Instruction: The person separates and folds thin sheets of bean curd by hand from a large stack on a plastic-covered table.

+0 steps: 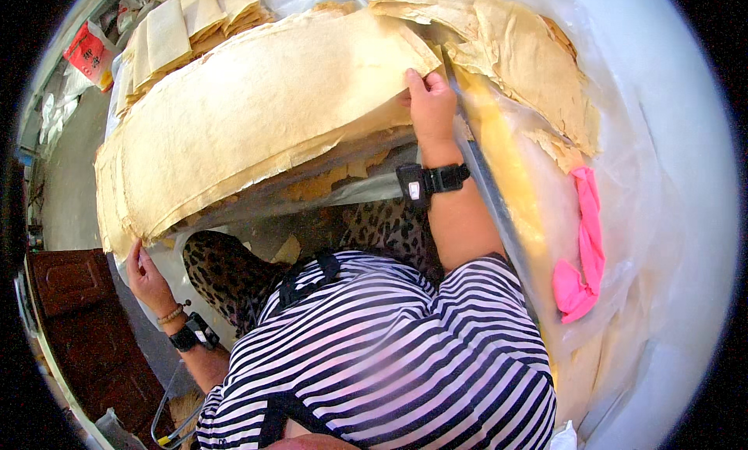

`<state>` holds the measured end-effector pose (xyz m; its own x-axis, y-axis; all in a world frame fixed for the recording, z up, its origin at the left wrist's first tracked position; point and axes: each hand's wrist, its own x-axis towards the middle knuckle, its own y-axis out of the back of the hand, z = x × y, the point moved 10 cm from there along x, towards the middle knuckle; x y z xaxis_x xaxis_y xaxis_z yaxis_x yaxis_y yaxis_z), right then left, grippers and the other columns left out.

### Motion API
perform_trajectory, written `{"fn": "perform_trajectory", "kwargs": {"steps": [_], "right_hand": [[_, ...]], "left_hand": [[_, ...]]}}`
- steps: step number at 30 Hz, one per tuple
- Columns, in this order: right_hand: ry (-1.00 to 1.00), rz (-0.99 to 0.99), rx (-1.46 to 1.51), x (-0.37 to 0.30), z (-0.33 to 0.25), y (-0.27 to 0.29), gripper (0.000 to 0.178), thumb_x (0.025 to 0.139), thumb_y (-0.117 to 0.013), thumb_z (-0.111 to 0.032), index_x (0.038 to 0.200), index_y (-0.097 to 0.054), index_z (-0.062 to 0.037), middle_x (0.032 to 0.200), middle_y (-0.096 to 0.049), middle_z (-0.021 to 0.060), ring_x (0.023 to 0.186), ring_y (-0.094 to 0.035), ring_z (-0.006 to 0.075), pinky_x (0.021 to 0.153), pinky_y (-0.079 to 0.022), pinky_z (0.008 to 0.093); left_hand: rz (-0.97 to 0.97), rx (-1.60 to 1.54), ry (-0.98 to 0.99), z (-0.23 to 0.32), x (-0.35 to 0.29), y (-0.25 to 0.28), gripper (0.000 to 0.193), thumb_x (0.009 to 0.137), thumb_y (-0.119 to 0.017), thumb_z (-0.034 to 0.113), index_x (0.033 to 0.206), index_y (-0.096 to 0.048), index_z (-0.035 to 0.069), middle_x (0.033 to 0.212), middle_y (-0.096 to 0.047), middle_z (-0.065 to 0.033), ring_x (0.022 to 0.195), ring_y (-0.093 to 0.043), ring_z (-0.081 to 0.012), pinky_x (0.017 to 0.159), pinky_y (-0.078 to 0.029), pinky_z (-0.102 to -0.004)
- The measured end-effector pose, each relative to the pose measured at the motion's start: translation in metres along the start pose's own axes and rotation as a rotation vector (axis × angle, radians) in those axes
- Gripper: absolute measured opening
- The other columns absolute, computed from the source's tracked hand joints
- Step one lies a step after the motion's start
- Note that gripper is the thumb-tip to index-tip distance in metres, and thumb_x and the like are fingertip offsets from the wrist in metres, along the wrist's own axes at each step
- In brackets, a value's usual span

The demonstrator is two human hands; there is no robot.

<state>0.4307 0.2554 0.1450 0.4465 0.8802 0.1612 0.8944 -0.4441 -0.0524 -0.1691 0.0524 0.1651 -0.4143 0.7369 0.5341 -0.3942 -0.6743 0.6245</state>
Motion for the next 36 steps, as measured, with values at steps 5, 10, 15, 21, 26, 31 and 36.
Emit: {"fn": "perform_trajectory", "kwargs": {"steps": [5,10,15,21,26,31,36], "right_hand": [[-0.158,0.034,0.08,0.001,0.017,-0.002,0.02,0.091,-0.067,-0.019,0.096,-0.065,0.0001,0.084,-0.066,0.007,0.068,-0.065,0.0162,0.06,-0.056,0.0296],[-0.175,0.035,0.026,0.008,0.045,0.027,0.017,0.092,-0.066,-0.022,0.094,-0.062,-0.0053,0.082,-0.063,0.0041,0.069,-0.061,0.0155,0.064,-0.055,0.0293],[-0.195,0.04,0.021,0.022,0.049,0.026,0.022,0.092,-0.067,-0.019,0.104,-0.061,-0.0023,0.092,-0.065,0.0076,0.076,-0.063,0.0179,0.069,-0.056,0.0328],[0.915,0.397,-0.993,-0.069,-0.123,-0.059,0.038,0.089,-0.066,-0.014,0.122,-0.059,0.0042,0.112,-0.068,0.0169,0.11,-0.062,0.0285,0.099,-0.046,0.0346],[0.724,-0.639,-0.478,-0.142,-0.115,-0.205,0.014,0.089,-0.065,-0.007,0.101,-0.072,-0.0056,0.107,-0.071,0.0111,0.103,-0.066,0.0285,0.09,-0.051,0.0361],[0.943,-1.038,-0.308,-0.256,-0.127,-0.312,0.018,0.083,-0.072,-0.018,0.096,-0.072,-0.0057,0.106,-0.07,0.0108,0.1,-0.064,0.0299,0.088,-0.052,0.0398],[1.047,-1.088,-0.285,-0.303,-0.119,-0.367,0.021,0.08,-0.075,-0.02,0.095,-0.072,-0.0057,0.112,-0.067,0.0096,0.108,-0.059,0.0299,0.093,-0.049,0.0382]], "left_hand": [[-0.025,-0.073,0.067,-0.01,-0.013,0.006,0.023,0.1,-0.057,0.009,0.118,-0.067,-0.001,0.112,-0.071,-0.0102,0.098,-0.065,-0.0158,0.081,-0.051,-0.0272],[0.058,-0.353,0.533,-0.063,-0.013,0.0,0.036,0.1,-0.056,0.022,0.129,-0.056,0.001,0.109,-0.069,-0.0108,0.096,-0.066,-0.0164,0.073,-0.053,-0.0271],[0.053,-0.843,0.916,-0.092,-0.032,-0.02,0.028,0.1,-0.057,0.026,0.116,-0.062,0.004,0.094,-0.071,-0.0079,0.078,-0.067,-0.0143,0.061,-0.05,-0.0245],[-0.081,-0.847,0.839,-0.085,-0.029,-0.037,0.025,0.097,-0.061,0.028,0.107,-0.064,0.005,0.085,-0.067,-0.0031,0.076,-0.066,-0.0138,0.063,-0.05,-0.0249],[-0.183,-1.021,0.885,-0.072,-0.032,-0.057,0.024,0.095,-0.064,0.024,0.112,-0.061,0.006,0.092,-0.068,-0.003,0.08,-0.068,-0.014,0.064,-0.05,-0.0242],[-0.174,-1.335,0.771,-0.046,-0.022,-0.057,0.025,0.097,-0.058,0.012,0.121,-0.057,0.006,0.103,-0.067,-0.0031,0.091,-0.068,-0.0153,0.068,-0.051,-0.0247],[-0.167,-1.302,0.747,-0.04,-0.018,-0.056,0.025,0.097,-0.057,0.012,0.121,-0.056,0.006,0.104,-0.066,-0.0031,0.089,-0.066,-0.0144,0.065,-0.05,-0.0256]]}}
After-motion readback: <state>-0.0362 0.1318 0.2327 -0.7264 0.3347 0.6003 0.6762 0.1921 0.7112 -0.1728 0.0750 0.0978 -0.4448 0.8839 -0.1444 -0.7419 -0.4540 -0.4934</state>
